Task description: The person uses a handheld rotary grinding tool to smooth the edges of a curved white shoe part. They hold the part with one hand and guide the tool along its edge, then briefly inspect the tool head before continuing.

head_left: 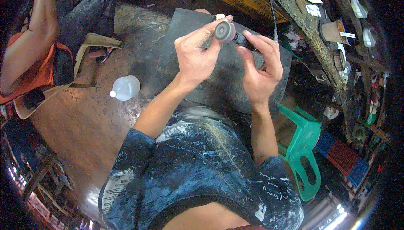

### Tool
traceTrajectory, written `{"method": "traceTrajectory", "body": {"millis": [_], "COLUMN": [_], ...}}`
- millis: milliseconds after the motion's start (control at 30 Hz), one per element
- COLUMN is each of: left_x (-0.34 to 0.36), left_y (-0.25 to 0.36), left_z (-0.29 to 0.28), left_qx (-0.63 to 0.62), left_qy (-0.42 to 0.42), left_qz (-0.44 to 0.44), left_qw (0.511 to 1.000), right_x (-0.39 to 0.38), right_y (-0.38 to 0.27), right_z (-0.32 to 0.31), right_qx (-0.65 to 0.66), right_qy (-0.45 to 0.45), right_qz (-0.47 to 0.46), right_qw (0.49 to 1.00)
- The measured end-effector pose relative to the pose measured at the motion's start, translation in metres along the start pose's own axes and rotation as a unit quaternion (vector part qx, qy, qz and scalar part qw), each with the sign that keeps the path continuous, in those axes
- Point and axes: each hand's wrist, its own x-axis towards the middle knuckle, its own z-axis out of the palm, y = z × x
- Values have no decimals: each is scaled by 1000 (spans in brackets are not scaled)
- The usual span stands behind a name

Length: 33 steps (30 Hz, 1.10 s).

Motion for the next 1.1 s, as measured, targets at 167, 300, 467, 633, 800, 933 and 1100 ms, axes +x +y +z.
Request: {"method": "traceTrajectory", "body": {"millis": [167, 300, 467, 633, 800, 933, 1100], "left_x": [-2, -2, -2, -2, -2, -1, -2], "left_y": [-1, -4, -5, -4, -5, -6, -2], "left_z": [-1, 0, 0, 2, 2, 5, 3], "left_qx": [2, -29, -10, -30, 2, -23, 30], "left_qy": [-11, -20, -20, -19, -8, 8, 21], "left_qz": [-8, -5, -6, -26, 1, -1, 2], "left_qw": [1000, 999, 1000, 999, 1000, 1000, 999], "right_x": [1, -2, -3, -2, -1, -3, 3], "right_y": [-1, -4, -4, -3, -2, -3, 7], "right_z": [-2, -2, -2, -2, -1, -2, -2], "right_qx": [-22, -17, -26, -26, -11, -28, -8], "right_qy": [4, -16, -4, -3, 5, -7, 43], "right_qz": [14, -19, -6, -6, -1, -10, 18], "right_qw": [1000, 1000, 1000, 1000, 1000, 1000, 999]}}
